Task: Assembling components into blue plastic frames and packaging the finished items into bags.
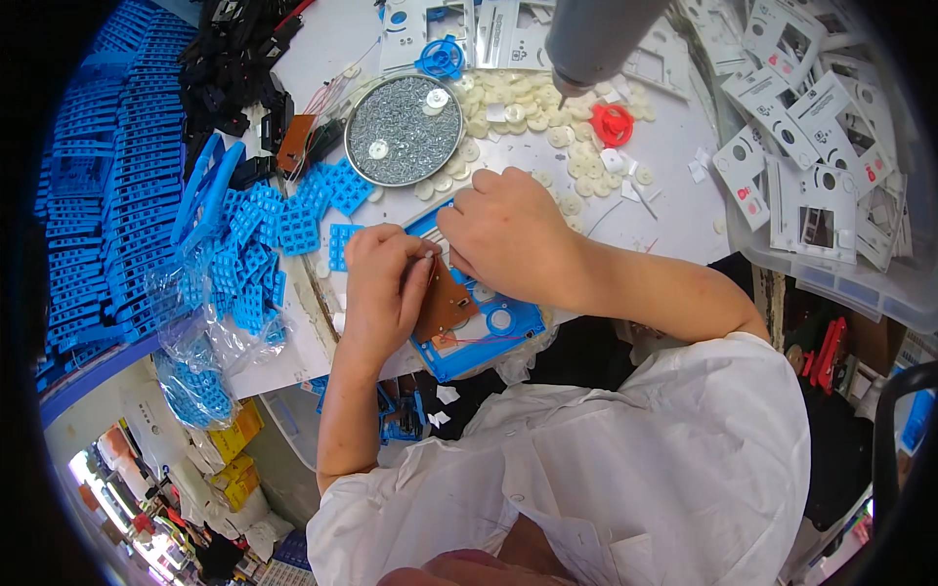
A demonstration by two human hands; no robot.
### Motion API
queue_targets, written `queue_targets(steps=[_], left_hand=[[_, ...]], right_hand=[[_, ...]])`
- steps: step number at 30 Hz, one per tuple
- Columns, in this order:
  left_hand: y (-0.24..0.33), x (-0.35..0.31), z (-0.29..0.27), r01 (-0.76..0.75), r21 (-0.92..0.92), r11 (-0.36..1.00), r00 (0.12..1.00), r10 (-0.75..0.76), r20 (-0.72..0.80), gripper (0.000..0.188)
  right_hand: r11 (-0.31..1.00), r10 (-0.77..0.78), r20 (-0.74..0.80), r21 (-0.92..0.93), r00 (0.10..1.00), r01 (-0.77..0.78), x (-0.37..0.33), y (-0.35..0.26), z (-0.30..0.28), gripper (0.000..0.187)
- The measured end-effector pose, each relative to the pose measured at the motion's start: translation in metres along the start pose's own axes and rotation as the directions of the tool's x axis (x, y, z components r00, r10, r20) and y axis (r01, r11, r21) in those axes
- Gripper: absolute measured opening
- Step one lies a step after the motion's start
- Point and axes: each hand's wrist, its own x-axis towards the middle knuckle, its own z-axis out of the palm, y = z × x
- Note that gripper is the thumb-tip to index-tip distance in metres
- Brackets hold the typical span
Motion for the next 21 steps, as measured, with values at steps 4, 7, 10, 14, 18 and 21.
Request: queue_targets(steps=[4, 7, 10, 14, 18, 21], left_hand=[[-0.002, -0.002, 0.003, -0.105, -0.004, 0.994, 0.994, 0.105, -0.027, 0.015], [-0.008, -0.003, -0.003, -0.193, -0.026, 0.981, 0.981, 0.194, 0.027, 0.018], [-0.015, -0.007, -0.008, -0.249, -0.041, 0.968, 0.963, 0.252, 0.099, 0.02], [-0.019, -0.013, -0.008, -0.278, -0.039, 0.96, 0.955, 0.28, 0.093, 0.021], [-0.022, -0.017, -0.007, -0.222, -0.099, 0.97, 0.973, 0.227, 0.039, 0.021], [-0.021, -0.014, -0.003, -0.135, -0.137, 0.981, 0.99, 0.14, 0.027, 0.021]], right_hand=[[0.998, 0.009, 0.137, -0.064, 0.991, -0.001, -0.001, -0.007, -0.003, 0.02], [0.996, 0.001, 0.163, -0.09, 0.987, 0.014, 0.006, -0.009, 0.003, 0.017], [0.996, -0.014, 0.199, -0.079, 0.98, 0.03, 0.021, -0.008, 0.005, 0.015], [0.987, -0.061, 0.308, -0.12, 0.949, 0.103, 0.024, -0.011, 0.008, 0.012], [0.987, -0.129, 0.496, -0.019, 0.858, 0.159, 0.026, -0.019, -0.015, 0.009], [0.984, -0.157, 0.595, 0.022, 0.788, 0.179, 0.024, -0.024, -0.014, 0.007]])
